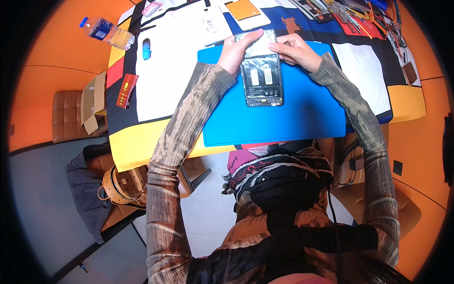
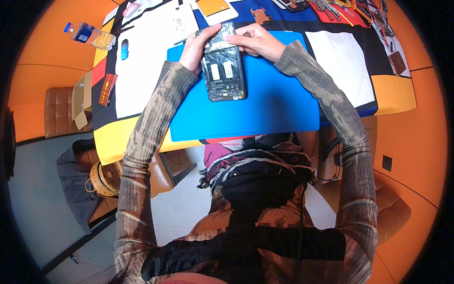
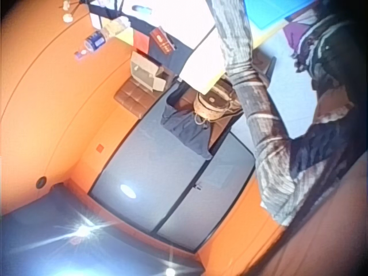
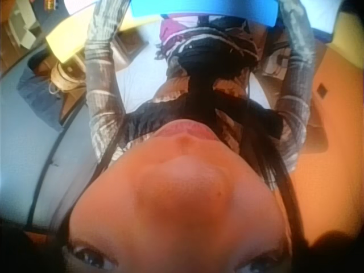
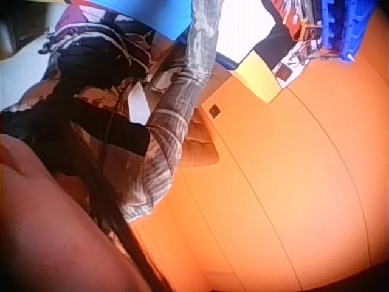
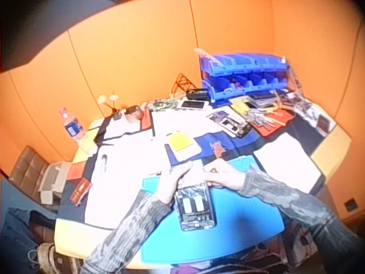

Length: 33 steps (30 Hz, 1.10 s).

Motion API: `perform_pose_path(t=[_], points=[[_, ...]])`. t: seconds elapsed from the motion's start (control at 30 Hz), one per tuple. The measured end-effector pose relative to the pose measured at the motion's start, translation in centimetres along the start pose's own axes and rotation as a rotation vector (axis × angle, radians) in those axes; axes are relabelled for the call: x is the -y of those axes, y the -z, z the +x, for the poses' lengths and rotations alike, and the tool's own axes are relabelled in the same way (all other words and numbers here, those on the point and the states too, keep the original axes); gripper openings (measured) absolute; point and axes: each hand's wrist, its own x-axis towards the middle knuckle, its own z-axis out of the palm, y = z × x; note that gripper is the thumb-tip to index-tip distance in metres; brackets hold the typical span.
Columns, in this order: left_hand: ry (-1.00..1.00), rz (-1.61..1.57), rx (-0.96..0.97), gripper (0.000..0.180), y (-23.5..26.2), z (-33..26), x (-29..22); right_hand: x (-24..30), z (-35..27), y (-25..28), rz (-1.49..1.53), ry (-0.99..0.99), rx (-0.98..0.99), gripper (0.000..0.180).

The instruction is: The person uses a screwdriver to remove screws from a disassembled smartphone motherboard placed on a blue mat. They then flip the device over and continue unscrewing components on the opposite side.

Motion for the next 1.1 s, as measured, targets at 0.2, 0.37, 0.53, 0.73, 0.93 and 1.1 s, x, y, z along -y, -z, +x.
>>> perform_pose_path(t=[0.2, 0.37, 0.53, 0.73, 0.93, 1.1], points=[[-0.024, -0.097, -0.036, 0.038, 0.0, 0.3, 0.3, -0.1, 0.0, 0.1, -0.003, -0.001, 0.004, 0.034], [-0.042, -0.123, -0.034, 0.038, 0.1, 0.4, 0.3, -0.1, 0.1, -0.1, -0.051, -0.002, -0.009, 0.036], [-0.106, 0.086, -0.016, 0.031, 0.1, -0.5, -0.8, 0.0, 0.1, -0.2, -0.075, -0.032, -0.027, 0.039], [-0.059, 0.046, -0.186, 0.038, 1.0, -1.5, -2.9, -0.1, 0.1, 1.1, 0.049, 0.117, -0.039, 0.032], [0.032, 0.027, -0.15, 0.036, 2.6, -2.4, -2.8, 0.6, 0.1, 1.2, 0.103, 0.29, -0.394, 0.02], [0.077, 0.105, -0.064, 0.034, 2.4, -2.8, -1.9, 2.6, 0.2, -1.0, 0.07, 0.179, -0.728, 0.023]])
